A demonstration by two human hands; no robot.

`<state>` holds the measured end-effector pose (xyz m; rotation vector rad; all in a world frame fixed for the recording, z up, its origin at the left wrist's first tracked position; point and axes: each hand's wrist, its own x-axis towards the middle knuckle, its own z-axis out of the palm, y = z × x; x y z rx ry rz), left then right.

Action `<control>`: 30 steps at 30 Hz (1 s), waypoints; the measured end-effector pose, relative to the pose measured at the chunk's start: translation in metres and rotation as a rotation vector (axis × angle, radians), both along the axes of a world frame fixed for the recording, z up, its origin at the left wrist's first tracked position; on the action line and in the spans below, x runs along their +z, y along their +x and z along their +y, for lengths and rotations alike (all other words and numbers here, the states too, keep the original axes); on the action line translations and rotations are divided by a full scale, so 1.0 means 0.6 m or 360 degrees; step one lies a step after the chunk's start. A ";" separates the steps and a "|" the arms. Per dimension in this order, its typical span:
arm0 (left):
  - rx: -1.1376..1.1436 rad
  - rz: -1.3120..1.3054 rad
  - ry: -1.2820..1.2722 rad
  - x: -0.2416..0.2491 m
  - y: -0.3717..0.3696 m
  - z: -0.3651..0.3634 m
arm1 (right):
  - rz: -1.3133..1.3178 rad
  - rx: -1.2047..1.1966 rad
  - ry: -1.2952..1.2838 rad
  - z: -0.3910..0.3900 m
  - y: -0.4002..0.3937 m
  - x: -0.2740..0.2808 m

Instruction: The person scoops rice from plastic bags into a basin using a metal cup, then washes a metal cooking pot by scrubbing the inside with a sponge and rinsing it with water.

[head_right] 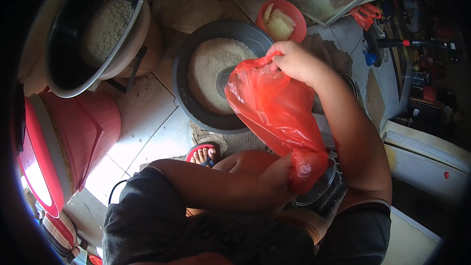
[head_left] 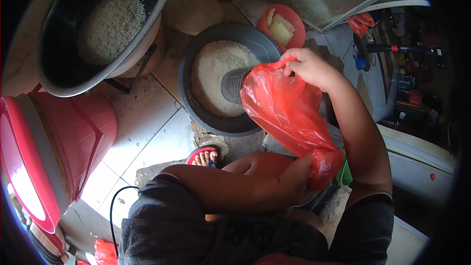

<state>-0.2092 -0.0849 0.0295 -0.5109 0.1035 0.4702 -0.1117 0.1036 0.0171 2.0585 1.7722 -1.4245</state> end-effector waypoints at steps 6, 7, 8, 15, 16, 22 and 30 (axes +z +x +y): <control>-0.0024 0.0019 0.0067 -0.004 0.018 -0.023 | -0.0013 0.0215 0.0132 -0.026 -0.010 0.002; -0.0076 0.0163 0.0072 0.000 0.024 -0.028 | -0.0010 0.0222 0.0126 -0.025 -0.009 -0.002; -0.0128 0.0307 0.0076 0.008 0.023 -0.024 | 0.0000 0.0175 0.0116 -0.021 -0.007 -0.007; -0.0192 0.0290 0.0102 0.019 0.011 -0.004 | 0.0187 0.0093 0.0203 -0.032 0.010 0.034; -0.0191 0.0281 0.0131 0.011 0.021 -0.009 | 0.0216 0.0084 0.0259 -0.039 0.010 0.046; -0.0333 0.0211 0.0182 -0.008 0.055 0.011 | 0.0374 0.0051 0.0433 -0.076 0.023 0.114; -0.0731 0.0544 0.1775 -0.041 0.045 0.108 | 0.0406 -0.0075 0.0625 -0.117 0.026 0.201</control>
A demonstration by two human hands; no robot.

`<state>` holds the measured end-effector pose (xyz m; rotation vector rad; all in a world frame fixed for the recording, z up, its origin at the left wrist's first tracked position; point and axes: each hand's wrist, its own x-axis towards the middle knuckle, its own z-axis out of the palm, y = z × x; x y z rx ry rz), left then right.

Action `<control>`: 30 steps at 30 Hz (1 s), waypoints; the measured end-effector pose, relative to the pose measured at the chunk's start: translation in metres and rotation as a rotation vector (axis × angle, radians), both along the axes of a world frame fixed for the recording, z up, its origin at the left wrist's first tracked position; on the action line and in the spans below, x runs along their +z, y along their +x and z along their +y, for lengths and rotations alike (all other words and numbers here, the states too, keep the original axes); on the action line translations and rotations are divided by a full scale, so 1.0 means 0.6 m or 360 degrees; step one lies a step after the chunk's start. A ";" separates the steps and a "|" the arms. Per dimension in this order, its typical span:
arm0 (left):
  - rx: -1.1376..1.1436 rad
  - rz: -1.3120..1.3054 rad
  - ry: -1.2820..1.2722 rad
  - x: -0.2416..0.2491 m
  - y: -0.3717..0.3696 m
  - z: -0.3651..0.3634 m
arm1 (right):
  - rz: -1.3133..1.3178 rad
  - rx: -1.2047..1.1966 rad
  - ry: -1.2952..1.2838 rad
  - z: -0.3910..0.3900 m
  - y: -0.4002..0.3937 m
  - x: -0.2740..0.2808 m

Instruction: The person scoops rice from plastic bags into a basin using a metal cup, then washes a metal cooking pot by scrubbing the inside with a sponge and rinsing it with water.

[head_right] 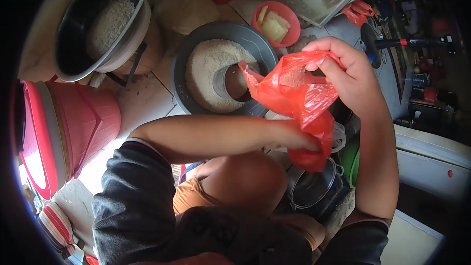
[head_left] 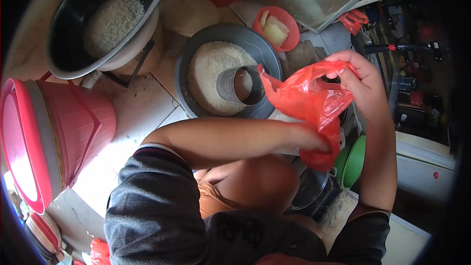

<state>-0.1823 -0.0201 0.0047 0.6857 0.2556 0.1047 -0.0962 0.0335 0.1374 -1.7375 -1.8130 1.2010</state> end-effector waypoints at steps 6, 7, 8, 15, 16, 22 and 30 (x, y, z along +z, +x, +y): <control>-0.0077 0.0142 0.0391 -0.129 0.019 0.005 | 0.0049 -0.0070 0.0212 -0.013 0.034 0.032; -0.0005 0.0024 0.0236 -0.146 0.016 -0.002 | 0.0030 -0.0100 0.0280 -0.015 0.038 0.035; 0.0068 -0.0091 0.0077 -0.161 0.013 -0.009 | 0.0023 -0.0111 0.0275 -0.018 0.042 0.040; 0.0320 -0.0512 -0.0348 -0.229 -0.038 -0.042 | 0.0002 -0.0347 0.0503 -0.034 0.077 0.109; 0.0396 -0.0586 -0.0283 -0.220 -0.056 -0.042 | 0.0000 -0.0347 0.0506 -0.039 0.081 0.121; 0.0588 -0.0983 -0.0072 -0.270 -0.040 -0.021 | 0.0028 -0.0857 0.1001 -0.070 0.058 0.207; 0.0689 -0.0979 0.0293 -0.105 0.016 0.061 | 0.0826 0.0176 0.0472 -0.065 0.025 0.332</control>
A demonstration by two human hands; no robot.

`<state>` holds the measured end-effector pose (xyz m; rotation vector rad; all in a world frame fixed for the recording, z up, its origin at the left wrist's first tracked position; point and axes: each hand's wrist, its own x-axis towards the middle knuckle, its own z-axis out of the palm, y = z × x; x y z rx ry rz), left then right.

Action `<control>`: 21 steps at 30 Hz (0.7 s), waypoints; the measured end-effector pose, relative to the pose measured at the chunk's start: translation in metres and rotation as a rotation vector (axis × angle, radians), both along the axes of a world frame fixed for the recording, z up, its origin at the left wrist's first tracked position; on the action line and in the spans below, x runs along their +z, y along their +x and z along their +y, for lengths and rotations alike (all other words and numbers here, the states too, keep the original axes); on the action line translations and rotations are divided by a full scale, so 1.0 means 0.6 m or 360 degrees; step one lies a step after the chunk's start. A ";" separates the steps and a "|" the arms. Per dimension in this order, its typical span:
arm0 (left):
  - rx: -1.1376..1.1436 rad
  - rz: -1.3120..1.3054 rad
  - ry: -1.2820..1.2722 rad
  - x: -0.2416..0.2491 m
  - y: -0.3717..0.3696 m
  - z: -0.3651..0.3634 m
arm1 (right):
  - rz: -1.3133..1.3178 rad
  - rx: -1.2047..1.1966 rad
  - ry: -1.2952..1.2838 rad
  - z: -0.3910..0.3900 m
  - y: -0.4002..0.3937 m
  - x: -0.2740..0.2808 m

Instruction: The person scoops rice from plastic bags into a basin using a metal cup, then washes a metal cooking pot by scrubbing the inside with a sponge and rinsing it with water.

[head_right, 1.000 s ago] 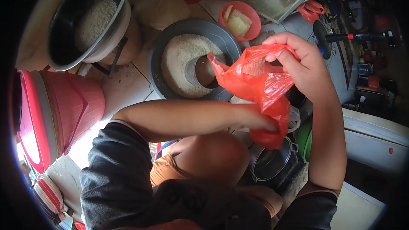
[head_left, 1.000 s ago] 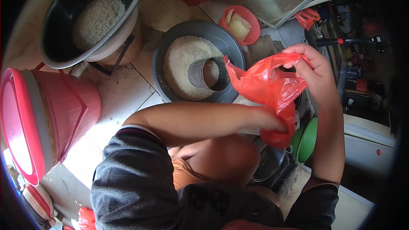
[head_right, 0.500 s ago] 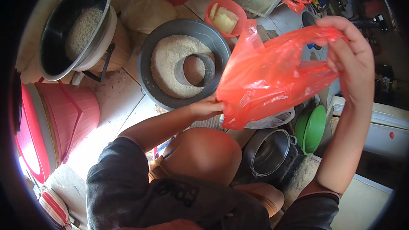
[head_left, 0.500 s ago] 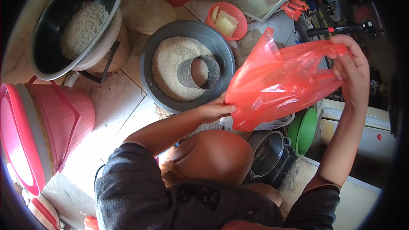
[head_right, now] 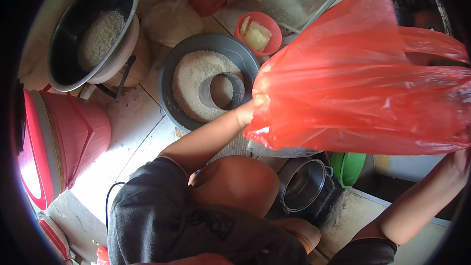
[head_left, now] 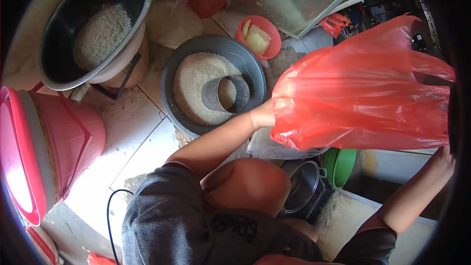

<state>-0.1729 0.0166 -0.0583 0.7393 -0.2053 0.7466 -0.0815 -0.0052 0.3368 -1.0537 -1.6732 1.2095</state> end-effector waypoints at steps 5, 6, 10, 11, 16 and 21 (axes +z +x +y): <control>-0.0181 -0.0159 -0.0170 0.051 -0.009 0.001 | 0.0061 0.0036 -0.0021 0.003 -0.030 0.017; -0.0227 -0.0244 -0.0287 0.052 -0.022 -0.001 | 0.0051 0.0040 0.0003 0.002 -0.032 0.020; -0.0627 -0.0853 -0.0941 0.066 -0.095 -0.030 | -0.0011 0.0033 0.0083 0.006 -0.038 0.022; -0.0726 -0.0956 -0.0987 0.072 -0.104 -0.035 | -0.0028 0.0027 0.0099 0.010 -0.040 0.023; -0.0338 -0.0667 -0.0373 0.116 -0.111 -0.050 | -0.0177 -0.0033 0.0252 0.038 -0.055 0.017; -0.0191 -0.0102 -0.0259 0.172 -0.058 -0.104 | -0.0441 -0.0165 0.0408 0.096 -0.070 -0.008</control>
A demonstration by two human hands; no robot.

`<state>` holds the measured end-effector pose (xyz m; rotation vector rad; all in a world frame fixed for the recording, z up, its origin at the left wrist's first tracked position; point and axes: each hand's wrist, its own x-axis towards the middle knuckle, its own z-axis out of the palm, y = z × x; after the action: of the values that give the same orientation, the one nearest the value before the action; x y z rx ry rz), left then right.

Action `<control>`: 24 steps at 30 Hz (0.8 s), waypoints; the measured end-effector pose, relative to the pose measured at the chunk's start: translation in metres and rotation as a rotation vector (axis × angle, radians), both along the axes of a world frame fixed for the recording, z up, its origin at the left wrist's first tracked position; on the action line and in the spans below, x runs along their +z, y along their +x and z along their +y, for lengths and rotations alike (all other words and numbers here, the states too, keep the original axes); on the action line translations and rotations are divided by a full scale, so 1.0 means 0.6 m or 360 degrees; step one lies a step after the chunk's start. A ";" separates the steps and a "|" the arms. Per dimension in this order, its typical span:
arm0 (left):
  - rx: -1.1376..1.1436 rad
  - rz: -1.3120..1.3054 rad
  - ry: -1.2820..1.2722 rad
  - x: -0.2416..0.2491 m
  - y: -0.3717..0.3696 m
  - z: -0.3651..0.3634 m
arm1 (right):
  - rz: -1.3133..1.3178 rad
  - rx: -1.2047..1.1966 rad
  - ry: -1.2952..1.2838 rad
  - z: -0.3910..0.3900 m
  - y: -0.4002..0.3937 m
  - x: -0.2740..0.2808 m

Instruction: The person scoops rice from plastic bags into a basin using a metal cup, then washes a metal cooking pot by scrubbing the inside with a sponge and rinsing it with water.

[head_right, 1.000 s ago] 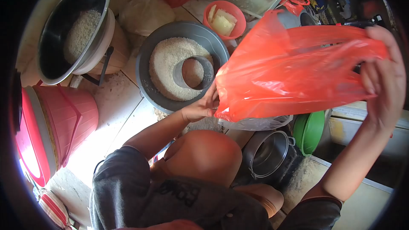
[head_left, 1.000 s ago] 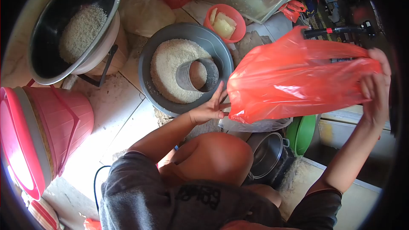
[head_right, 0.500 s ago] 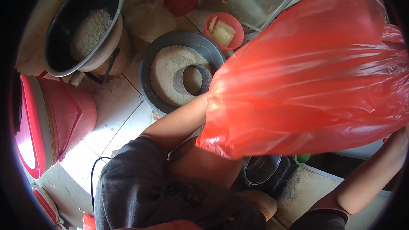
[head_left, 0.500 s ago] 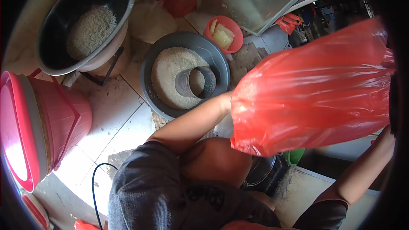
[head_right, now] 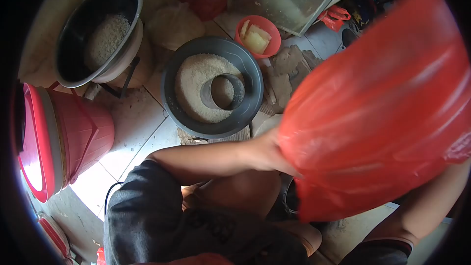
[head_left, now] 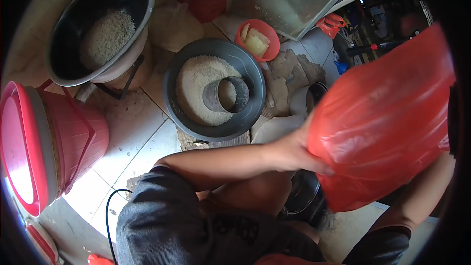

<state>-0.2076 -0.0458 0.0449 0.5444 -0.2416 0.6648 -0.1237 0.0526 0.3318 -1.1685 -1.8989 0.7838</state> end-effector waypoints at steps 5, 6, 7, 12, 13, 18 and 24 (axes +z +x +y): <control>-0.0455 -0.0250 -0.0530 0.090 0.040 -0.062 | -0.0178 -0.0094 0.0006 0.071 -0.004 -0.059; -0.0618 -0.0337 -0.0777 0.098 0.040 -0.073 | -0.0199 -0.0100 -0.0025 0.084 -0.002 -0.074; -0.0623 -0.0329 -0.0781 0.100 0.039 -0.086 | -0.0208 -0.0098 -0.0070 0.095 0.003 -0.093; -0.0760 -0.0394 -0.1206 0.073 0.033 -0.164 | -0.0211 -0.0071 -0.0463 0.123 0.032 -0.228; -0.0750 -0.0395 -0.1223 0.064 0.033 -0.165 | -0.0213 -0.0093 -0.0687 0.118 0.039 -0.256; -0.1213 0.0227 -0.1576 0.051 0.022 -0.158 | -0.0081 -0.0296 -0.0797 0.079 0.011 -0.358; -0.0991 0.0025 -0.1855 0.030 0.045 -0.153 | -0.0068 -0.0362 -0.1040 0.069 0.012 -0.434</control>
<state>-0.1805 -0.1375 0.0627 -0.6344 0.0248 0.1107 -0.1168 0.0943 0.0713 -1.7648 -1.5354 1.3070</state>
